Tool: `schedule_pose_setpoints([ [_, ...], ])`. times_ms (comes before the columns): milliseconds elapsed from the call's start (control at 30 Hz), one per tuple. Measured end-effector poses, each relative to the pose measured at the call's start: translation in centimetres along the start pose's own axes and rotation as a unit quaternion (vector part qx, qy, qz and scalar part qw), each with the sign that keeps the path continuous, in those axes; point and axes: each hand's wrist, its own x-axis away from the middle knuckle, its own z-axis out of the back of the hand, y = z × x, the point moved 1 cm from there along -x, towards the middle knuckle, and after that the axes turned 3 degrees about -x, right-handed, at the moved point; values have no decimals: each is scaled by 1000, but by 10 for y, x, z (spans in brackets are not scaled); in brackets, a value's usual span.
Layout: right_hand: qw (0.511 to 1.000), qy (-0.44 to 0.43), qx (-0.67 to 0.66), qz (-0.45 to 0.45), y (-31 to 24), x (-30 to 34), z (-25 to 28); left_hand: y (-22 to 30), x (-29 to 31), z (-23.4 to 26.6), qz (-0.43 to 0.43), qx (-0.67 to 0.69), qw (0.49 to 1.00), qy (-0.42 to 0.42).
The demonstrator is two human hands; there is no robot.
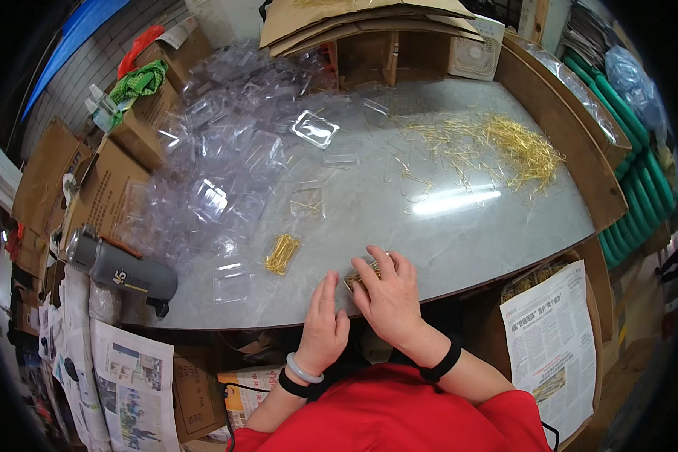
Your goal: Sorting small gold metal pins and packing them into a partitioned box using newspaper as a divider.
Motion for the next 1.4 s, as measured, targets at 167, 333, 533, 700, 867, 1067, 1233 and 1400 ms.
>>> schedule_pose_setpoints([
  [167,1000,-7,20,18,-3,-1,8,0,0,0,-3,-5,1000,-3],
  [333,1000,-24,8,-1,4,0,2,1,0,1,-11,-11,1000,2],
  [533,998,-14,62,17,-6,-1,16,1,0,1,-15,-19,1000,6],
  [700,1000,-24,-16,-6,-1,0,9,3,-1,1,-21,-33,999,3],
  [867,999,-32,-40,-12,4,-1,12,4,-2,0,-20,-28,999,3],
  [1067,993,-51,-100,-33,9,-3,13,4,-2,0,-19,-42,999,0],
  [1233,999,-50,11,5,-2,-1,25,4,-2,0,-26,-51,998,-6],
  [1400,998,-56,36,20,5,6,17,6,-2,3,-18,-27,999,-12],
])
